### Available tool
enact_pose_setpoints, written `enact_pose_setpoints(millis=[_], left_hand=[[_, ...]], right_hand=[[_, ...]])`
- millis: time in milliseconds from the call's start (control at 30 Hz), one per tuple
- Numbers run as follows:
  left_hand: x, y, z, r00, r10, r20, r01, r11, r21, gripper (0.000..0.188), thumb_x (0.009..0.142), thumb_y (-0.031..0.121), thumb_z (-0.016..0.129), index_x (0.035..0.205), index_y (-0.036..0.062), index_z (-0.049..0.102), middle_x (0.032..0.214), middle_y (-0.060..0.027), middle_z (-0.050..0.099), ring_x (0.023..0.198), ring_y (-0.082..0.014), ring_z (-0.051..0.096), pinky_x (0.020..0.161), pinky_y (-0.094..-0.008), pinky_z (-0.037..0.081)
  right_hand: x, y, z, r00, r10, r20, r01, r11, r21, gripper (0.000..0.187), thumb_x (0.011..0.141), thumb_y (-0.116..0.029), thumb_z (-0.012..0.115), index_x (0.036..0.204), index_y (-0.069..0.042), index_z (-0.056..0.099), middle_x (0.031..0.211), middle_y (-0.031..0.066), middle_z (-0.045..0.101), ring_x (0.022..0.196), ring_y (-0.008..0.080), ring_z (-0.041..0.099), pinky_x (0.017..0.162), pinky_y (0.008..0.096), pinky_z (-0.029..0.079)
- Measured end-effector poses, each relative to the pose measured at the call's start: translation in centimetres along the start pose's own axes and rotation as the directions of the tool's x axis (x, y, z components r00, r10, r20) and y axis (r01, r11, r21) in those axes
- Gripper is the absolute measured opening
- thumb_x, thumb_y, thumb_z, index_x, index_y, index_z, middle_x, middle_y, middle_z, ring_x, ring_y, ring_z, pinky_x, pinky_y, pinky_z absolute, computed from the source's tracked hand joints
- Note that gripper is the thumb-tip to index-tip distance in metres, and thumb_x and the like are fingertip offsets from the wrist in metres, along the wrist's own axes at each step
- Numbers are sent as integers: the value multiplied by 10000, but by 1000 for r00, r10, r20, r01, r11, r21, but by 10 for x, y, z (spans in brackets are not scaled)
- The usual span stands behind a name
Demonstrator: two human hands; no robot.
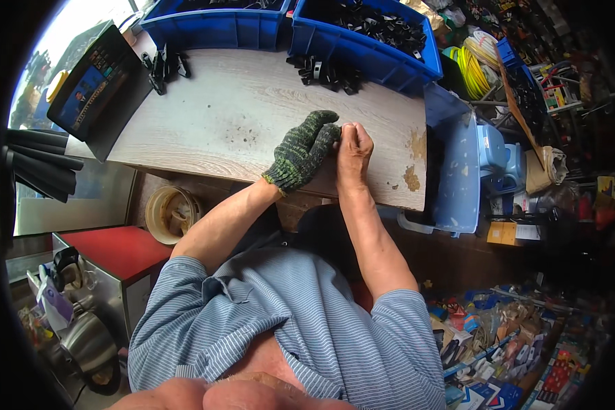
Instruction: Assembling small black plastic components by hand at a workbench.
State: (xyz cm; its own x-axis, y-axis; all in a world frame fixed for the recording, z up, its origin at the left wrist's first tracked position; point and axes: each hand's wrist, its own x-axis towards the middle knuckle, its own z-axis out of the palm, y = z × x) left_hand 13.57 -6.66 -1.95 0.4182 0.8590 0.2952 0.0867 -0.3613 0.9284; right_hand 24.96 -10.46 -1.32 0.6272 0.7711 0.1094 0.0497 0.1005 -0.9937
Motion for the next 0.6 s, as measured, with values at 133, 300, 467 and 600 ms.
enact_pose_setpoints(millis=[133,300,467,600], left_hand=[[33,-16,-35,985,100,-139,-41,925,378,281,946,263,604,1148,76,662,1078,-185,675,1007,-376,638,860,-467,503],[80,-21,-54,984,178,31,-147,690,708,236,872,242,625,1082,160,695,1059,-156,658,986,-389,614,822,-494,521],[82,-28,-53,962,234,142,-252,556,792,197,868,234,600,1003,158,722,1033,-165,663,978,-382,610,779,-493,523],[59,-26,-52,941,275,198,-327,584,743,183,865,230,619,996,149,718,1006,-144,672,960,-365,611,773,-485,521]], right_hand=[[9,-4,-9,974,222,-50,-202,945,258,332,966,-206,512,654,-108,454,554,-21,375,447,108,385,434,302,327],[63,-1,-68,866,420,-272,-326,886,329,354,952,-423,520,966,-78,441,499,24,255,434,189,389,661,596,588],[92,-17,-116,732,355,-582,-252,934,253,386,941,-427,558,1082,-68,540,487,43,325,463,207,432,701,603,586],[80,-6,-119,785,362,-503,-273,930,244,392,913,-399,633,1052,-43,550,479,36,328,447,197,443,695,564,596]])
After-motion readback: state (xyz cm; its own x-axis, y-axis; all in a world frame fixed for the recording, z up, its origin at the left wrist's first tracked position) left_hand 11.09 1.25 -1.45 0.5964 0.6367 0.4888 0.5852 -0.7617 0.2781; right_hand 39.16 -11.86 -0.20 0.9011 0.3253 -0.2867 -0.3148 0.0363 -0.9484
